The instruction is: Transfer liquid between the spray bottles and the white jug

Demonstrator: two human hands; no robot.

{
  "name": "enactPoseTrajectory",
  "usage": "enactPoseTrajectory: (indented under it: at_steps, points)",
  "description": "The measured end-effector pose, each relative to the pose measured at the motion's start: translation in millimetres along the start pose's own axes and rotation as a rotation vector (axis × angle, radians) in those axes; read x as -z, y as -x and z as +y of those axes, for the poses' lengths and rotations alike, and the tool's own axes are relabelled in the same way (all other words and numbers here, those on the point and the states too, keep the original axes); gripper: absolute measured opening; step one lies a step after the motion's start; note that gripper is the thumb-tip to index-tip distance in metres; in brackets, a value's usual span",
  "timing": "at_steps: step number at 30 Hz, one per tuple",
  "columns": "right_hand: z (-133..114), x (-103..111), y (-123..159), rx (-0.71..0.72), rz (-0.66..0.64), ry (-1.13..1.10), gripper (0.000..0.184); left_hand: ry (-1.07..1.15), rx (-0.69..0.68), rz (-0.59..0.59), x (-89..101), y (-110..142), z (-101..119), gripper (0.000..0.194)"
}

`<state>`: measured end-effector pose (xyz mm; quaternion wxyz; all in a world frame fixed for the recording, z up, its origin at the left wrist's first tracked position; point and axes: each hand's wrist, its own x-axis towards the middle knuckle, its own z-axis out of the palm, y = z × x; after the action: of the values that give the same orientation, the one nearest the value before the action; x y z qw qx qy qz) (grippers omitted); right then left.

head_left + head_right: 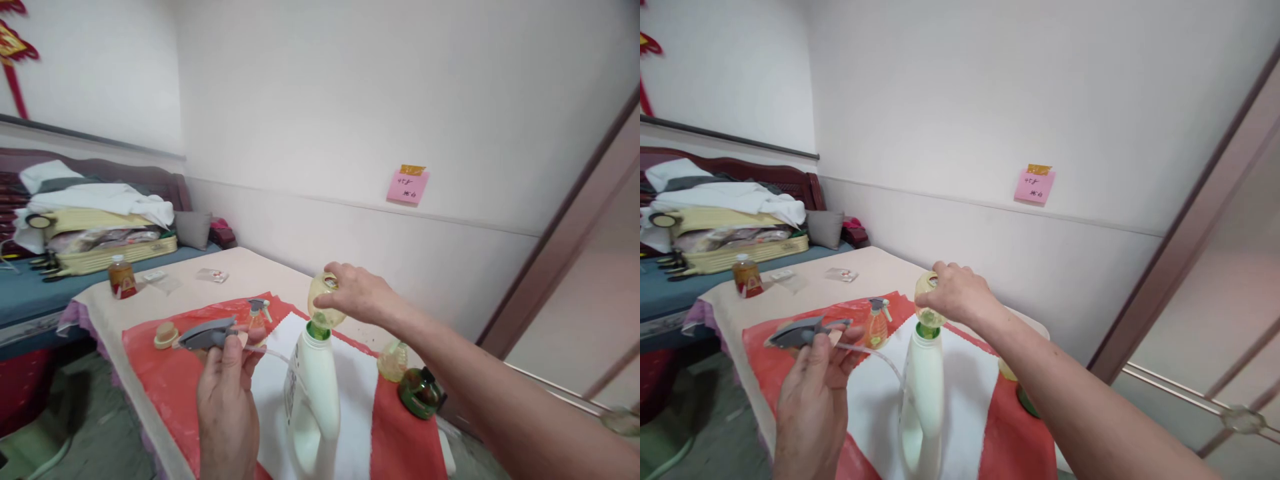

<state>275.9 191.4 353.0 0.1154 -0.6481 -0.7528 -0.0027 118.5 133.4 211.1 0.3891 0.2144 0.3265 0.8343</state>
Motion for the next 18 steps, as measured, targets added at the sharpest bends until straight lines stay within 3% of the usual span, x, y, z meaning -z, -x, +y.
enactPoseTrajectory:
  at_steps: [4, 9, 14, 18]
  points:
    - [9.6, 1.3, -2.7, -0.04, -0.01, -0.086, 0.047, 0.005, 0.018, 0.013, 1.8, -0.5, 2.9, 0.029]
    - [24.4, -11.2, 18.3, -0.055, 0.074, -0.17, 0.056, -0.008, 0.026, 0.013, -0.5, 0.9, 2.1, 0.03]
    - [37.3, -33.7, 49.2, -0.067, 0.217, -0.321, 0.056, -0.014, 0.011, -0.024, -4.4, 4.4, -3.1, 0.027]
    - [52.1, -68.0, 76.6, -0.053, 0.347, -0.493, 0.062, -0.031, 0.004, -0.032, -8.5, 8.3, -6.0, 0.025]
